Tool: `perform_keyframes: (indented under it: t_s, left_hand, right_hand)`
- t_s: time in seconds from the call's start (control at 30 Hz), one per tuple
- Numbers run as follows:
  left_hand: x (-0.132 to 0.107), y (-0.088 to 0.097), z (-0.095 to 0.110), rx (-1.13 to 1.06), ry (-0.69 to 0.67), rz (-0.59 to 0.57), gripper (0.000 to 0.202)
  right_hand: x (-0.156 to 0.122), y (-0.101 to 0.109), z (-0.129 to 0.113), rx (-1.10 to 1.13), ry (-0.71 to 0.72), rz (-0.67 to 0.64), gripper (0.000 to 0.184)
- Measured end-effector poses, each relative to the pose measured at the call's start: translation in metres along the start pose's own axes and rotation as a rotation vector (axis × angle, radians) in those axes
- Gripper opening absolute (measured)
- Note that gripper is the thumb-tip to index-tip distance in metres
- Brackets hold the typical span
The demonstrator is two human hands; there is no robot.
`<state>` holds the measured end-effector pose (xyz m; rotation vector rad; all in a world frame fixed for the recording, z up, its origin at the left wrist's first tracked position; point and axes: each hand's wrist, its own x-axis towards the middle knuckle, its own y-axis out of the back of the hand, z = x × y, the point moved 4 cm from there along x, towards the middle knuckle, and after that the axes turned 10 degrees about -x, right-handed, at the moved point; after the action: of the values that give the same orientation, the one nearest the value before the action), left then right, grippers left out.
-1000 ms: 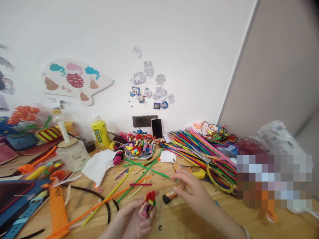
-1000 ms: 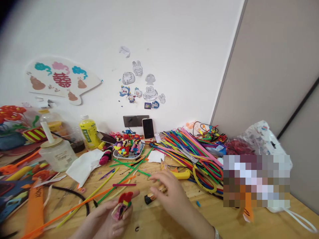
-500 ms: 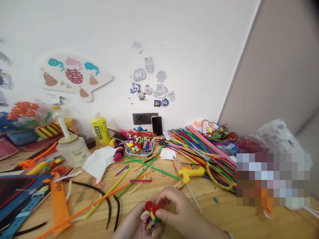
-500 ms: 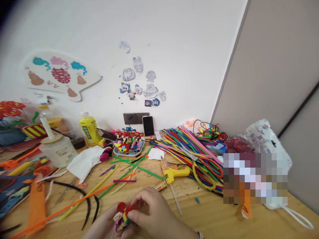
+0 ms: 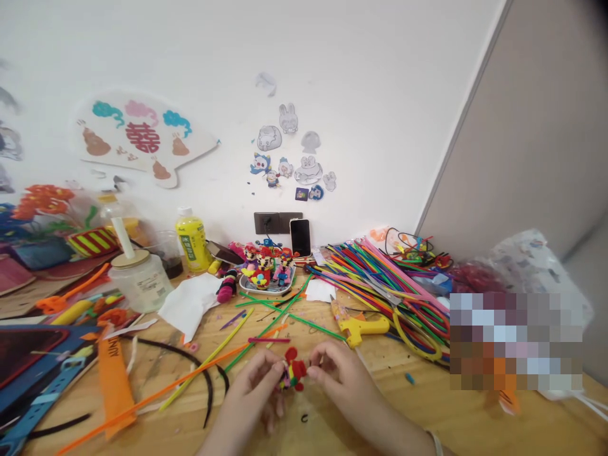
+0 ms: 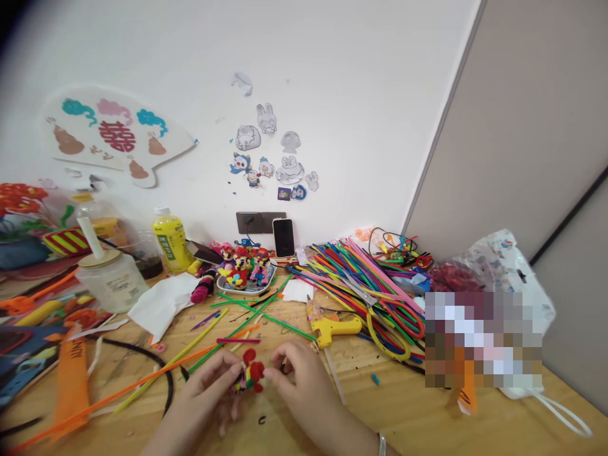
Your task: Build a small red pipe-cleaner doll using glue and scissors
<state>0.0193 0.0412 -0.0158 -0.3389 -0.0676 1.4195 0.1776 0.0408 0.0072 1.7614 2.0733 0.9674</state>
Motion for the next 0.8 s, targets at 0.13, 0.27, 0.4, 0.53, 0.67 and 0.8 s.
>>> perform_keyframes:
  t_s: [0.13, 0.27, 0.4, 0.53, 0.67, 0.8]
  left_hand:
    - [0.003, 0.012, 0.02, 0.064, -0.15, 0.15, 0.032]
    - [0.005, 0.016, 0.023, 0.067, -0.147, 0.176, 0.028]
    - [0.005, 0.012, 0.023, 0.124, -0.243, 0.128, 0.022]
    - [0.006, 0.01, 0.021, 0.213, -0.266, 0.091, 0.021]
    - [0.009, 0.011, 0.018, 0.252, -0.243, 0.06, 0.028]
    - [0.008, 0.009, 0.016, 0.263, -0.251, 0.024, 0.031]
  right_hand:
    - [-0.005, -0.005, -0.007, -0.25, 0.272, -0.229, 0.013]
    - [-0.012, -0.019, -0.005, -0.398, 0.333, -0.349, 0.01]
    - [-0.014, -0.028, -0.008, -0.44, 0.353, -0.358, 0.012]
    - [-0.013, -0.04, -0.002, -0.488, 0.389, -0.394, 0.013]
    - [-0.01, -0.046, 0.007, -0.505, 0.406, -0.368, 0.014]
    - [-0.005, -0.023, 0.006, -0.295, 0.316, -0.192, 0.015]
